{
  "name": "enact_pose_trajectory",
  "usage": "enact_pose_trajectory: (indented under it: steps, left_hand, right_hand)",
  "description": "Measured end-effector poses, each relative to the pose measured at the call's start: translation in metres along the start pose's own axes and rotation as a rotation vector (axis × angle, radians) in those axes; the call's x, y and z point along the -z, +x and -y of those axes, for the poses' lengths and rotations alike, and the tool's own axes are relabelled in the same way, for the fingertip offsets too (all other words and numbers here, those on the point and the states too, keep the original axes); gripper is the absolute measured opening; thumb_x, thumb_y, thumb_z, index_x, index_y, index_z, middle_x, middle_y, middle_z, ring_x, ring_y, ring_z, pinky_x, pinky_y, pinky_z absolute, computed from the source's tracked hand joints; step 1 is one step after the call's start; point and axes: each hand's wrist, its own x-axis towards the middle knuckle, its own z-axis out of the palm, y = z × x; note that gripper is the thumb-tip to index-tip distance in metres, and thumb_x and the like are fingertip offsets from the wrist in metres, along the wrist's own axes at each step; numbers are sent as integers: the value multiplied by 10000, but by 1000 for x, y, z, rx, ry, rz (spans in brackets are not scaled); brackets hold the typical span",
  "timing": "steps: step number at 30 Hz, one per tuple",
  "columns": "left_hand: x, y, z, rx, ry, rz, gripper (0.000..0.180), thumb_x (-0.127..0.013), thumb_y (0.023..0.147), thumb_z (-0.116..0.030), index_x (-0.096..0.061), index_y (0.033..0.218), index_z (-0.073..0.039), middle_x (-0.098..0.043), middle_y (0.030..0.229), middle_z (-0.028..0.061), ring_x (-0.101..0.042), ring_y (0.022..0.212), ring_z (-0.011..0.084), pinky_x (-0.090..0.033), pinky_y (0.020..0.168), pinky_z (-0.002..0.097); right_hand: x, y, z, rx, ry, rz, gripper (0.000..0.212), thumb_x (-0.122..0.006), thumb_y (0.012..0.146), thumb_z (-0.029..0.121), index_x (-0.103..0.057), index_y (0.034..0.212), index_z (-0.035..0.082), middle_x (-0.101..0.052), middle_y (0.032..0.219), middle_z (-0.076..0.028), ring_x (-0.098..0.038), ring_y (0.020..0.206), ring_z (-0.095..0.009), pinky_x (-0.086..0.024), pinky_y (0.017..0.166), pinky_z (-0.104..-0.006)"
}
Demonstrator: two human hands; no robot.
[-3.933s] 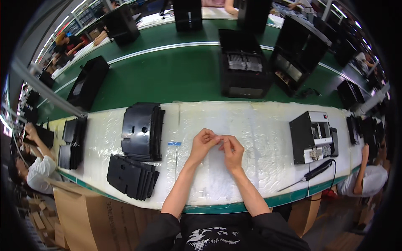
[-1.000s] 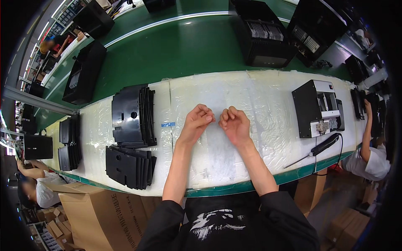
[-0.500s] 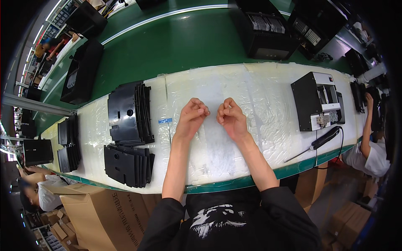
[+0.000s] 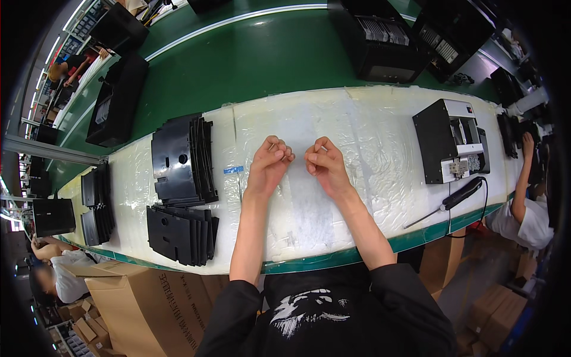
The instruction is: Assemble the plastic panels and internal components of an electronic housing using an electric screwdriver.
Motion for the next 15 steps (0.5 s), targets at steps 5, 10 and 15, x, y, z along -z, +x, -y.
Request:
enact_pose_trajectory:
  steps: [5, 10, 15]
  left_hand:
    - [2, -1, 1, 4, -29, -1, 295, -578, 721, 3, -466, 976, -95, -467, 815, 23, -461, 813, 158, -360, 775, 306]
    - [4, -2, 0, -3, -56, 24, 228, -555, 742, 9, -488, 938, -87, -507, 843, 43, -480, 820, 173, -371, 789, 315]
    - [3, -1, 0, -4, -58, 22, 227, -553, 740, 11, -484, 933, -87, -505, 839, 41, -479, 827, 173, -370, 792, 315]
  right_hand:
    - [2, -1, -1, -9, 8, 15, 184, -591, 767, 27, -445, 854, 97, -591, 748, -68, -503, 564, -110, -363, 501, -225]
    - [0, -2, -1, -31, 41, 4, 154, -578, 784, 54, -456, 869, 95, -604, 769, -83, -513, 564, -112, -369, 501, -228]
    - [2, -1, -1, -12, 9, 12, 168, -582, 777, 38, -458, 875, 92, -602, 772, -81, -508, 562, -109, -370, 502, -227]
